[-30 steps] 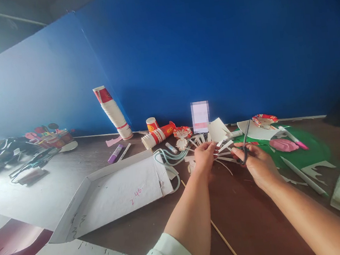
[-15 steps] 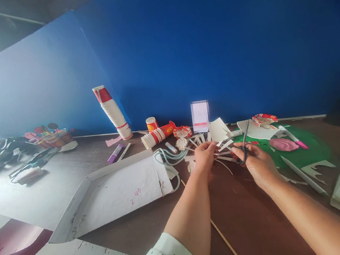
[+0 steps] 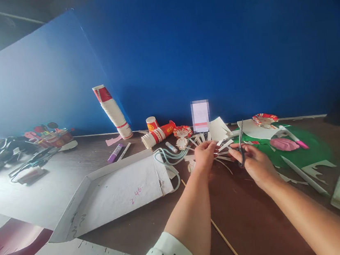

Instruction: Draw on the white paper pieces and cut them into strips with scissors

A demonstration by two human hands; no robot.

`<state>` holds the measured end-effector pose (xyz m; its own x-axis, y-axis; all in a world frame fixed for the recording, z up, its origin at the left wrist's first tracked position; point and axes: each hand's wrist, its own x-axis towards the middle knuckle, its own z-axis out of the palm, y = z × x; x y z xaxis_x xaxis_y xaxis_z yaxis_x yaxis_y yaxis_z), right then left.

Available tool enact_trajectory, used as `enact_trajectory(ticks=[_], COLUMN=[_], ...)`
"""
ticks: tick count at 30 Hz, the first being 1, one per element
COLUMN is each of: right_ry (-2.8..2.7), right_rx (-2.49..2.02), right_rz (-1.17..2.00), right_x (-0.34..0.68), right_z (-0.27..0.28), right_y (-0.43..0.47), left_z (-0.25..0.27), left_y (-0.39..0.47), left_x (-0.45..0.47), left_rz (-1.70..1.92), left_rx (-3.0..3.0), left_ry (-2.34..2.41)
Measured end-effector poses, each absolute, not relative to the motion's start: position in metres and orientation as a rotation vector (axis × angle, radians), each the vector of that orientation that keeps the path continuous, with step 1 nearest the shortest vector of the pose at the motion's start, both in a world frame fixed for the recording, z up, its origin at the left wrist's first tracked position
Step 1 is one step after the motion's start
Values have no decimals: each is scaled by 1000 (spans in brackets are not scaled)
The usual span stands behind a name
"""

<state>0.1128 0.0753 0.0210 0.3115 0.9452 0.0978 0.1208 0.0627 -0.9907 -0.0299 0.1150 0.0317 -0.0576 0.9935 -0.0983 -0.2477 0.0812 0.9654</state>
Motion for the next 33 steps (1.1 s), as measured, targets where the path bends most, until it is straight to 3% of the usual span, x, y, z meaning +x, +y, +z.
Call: enact_trajectory(ticks=[33], right_ry=[-1389], right_rx=[-1360], right_rz=[1067], right_x=[104], right_z=[39], right_y=[58], left_z=[31], left_y=[120], left_x=[-34], left_rz=[1433], left_rx=[771], left_ry=[971])
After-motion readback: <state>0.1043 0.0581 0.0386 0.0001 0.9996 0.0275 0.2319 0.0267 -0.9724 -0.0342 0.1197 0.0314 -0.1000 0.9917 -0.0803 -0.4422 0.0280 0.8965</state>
